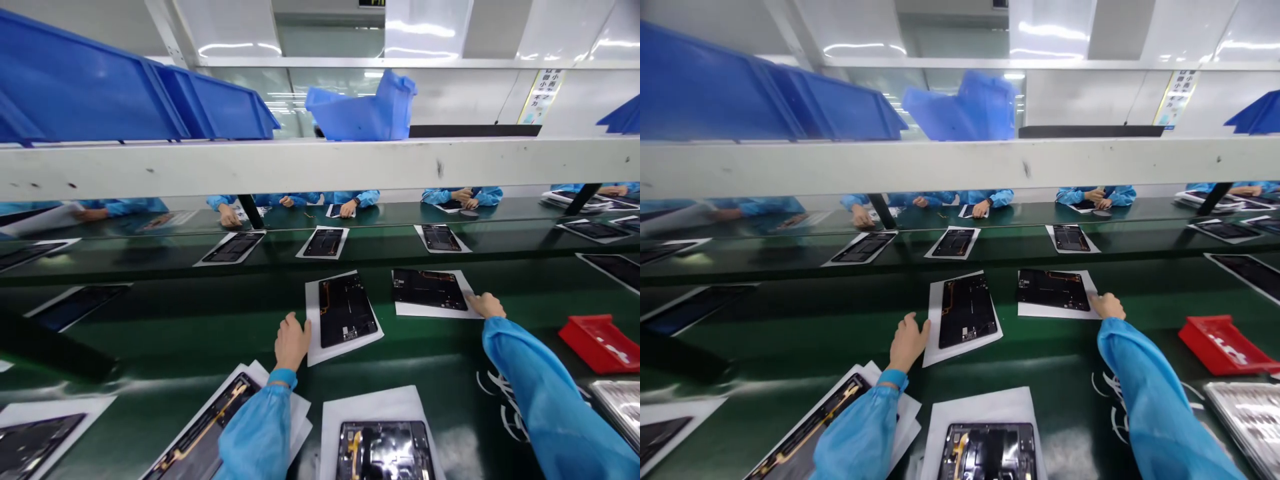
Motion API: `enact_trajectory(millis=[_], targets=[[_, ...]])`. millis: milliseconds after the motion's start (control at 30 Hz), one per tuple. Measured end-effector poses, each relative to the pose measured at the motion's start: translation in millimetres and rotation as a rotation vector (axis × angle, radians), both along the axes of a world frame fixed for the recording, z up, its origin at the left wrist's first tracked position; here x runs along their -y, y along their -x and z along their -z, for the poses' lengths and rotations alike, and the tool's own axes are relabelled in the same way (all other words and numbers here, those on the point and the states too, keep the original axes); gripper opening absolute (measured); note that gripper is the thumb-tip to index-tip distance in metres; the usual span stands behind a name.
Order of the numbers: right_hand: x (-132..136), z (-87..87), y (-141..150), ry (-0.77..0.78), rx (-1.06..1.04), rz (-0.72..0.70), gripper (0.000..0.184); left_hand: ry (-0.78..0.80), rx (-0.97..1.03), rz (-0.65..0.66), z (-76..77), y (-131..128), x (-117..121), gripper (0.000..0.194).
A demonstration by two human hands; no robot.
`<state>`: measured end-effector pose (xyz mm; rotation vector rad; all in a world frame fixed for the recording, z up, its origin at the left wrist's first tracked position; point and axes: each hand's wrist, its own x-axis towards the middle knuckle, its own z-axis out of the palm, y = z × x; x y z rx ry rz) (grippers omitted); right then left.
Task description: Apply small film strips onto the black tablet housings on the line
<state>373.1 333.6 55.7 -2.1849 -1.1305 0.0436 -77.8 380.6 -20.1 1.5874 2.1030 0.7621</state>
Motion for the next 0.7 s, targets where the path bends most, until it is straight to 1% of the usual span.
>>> enact_trajectory(millis=[100, 200, 300, 400, 467, 533, 567, 633, 700], targets=[[4, 3.3, 2, 0.069, -0.04, 0.0, 0.031, 0.108, -0.059, 0.012, -2.4, 9, -10, 0.032], [4, 8.3, -1, 0.146, -0.089, 0.017, 0.034, 0.179, -0.077, 0.067, -2.3, 7, -21, 0.028], [-3, 10.3, -5, 0.216, -0.133, 0.025, 0.032, 0.172, -0.09, 0.063, -4.8, 0, -29, 0.029], [-14, 4.2, -7, 0.236, -0.138, -0.013, 0.03, 0.115, -0.079, 0.012, -14.5, 0, -33, 0.03], [-18, -6.2, -5, 0.203, -0.109, -0.06, 0.028, 0.051, -0.056, -0.033, -24.9, 4, -32, 0.03], [-17, -22.0, 1, 0.135, -0.057, -0.122, 0.03, -0.044, -0.025, -0.07, -36.8, 8, -26, 0.032], [-15, -32.0, 6, 0.096, -0.027, -0.159, 0.033, -0.099, -0.005, -0.074, -42.8, 8, -21, 0.032], [-6, -55.4, 18, 0.023, 0.036, -0.245, 0.046, -0.212, 0.05, -0.034, -54.4, 3, -6, 0.032], [13, -82.5, 33, -0.036, 0.114, -0.345, 0.054, -0.313, 0.132, 0.061, -65.8, -9, 17, 0.03]])
